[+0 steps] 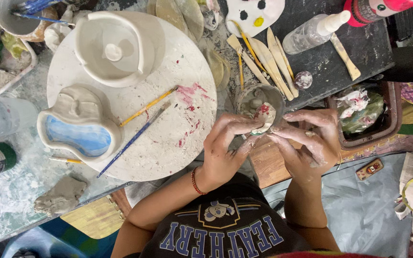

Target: The person mixes a gray clay-like substance in a small container using a wooden stick. They then pick up a small piece of green clay and knead it by hand, breaking off small pieces and adding them to the container.

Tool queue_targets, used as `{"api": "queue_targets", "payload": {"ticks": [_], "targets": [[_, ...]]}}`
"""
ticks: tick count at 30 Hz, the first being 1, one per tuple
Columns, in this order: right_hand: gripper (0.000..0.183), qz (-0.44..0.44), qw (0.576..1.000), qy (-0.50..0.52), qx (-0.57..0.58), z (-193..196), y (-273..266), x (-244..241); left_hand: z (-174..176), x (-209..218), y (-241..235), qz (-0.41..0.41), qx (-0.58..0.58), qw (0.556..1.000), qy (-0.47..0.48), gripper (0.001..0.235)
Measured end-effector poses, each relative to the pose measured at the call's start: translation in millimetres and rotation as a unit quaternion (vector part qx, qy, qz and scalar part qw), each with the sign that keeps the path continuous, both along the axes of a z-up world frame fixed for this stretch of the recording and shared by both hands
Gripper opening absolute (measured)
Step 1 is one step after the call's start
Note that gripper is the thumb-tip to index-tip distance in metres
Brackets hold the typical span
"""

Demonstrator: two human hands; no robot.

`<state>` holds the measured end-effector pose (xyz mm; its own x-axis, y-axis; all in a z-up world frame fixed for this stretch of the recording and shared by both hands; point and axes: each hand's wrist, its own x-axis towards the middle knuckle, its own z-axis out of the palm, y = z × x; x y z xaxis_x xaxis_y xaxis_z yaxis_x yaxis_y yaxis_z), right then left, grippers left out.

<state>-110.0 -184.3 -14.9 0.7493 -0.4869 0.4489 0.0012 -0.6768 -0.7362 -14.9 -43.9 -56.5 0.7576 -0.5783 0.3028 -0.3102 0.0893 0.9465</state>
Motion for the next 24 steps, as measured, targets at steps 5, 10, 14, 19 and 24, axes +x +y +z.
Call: {"api": "queue_targets", "payload": {"ticks": [5,10,14,19,24], "targets": [[0.028,0.008,0.999,-0.009,-0.046,-6.4,-3.6,3.4,0.6,-1.0,-0.1,0.002,0.013,1.0,-0.009,0.037],[0.028,0.007,0.997,0.001,-0.081,-4.8,-2.9,3.1,4.5,1.3,1.7,-0.007,0.027,0.999,0.016,0.042],[0.029,0.002,0.999,-0.003,-0.046,-7.2,-3.6,0.4,9.6,2.1,0.7,-0.009,0.024,0.999,0.032,0.042],[0.025,0.014,0.999,-0.008,0.05,-4.2,-12.8,-21.2,14.9,1.5,-0.6,-0.057,0.01,0.995,0.077,0.039],[0.022,-0.012,0.991,0.088,0.098,9.1,-28.5,-64.4,14.0,-6.5,-8.2,-0.113,-0.006,0.987,0.113,0.034]]}}
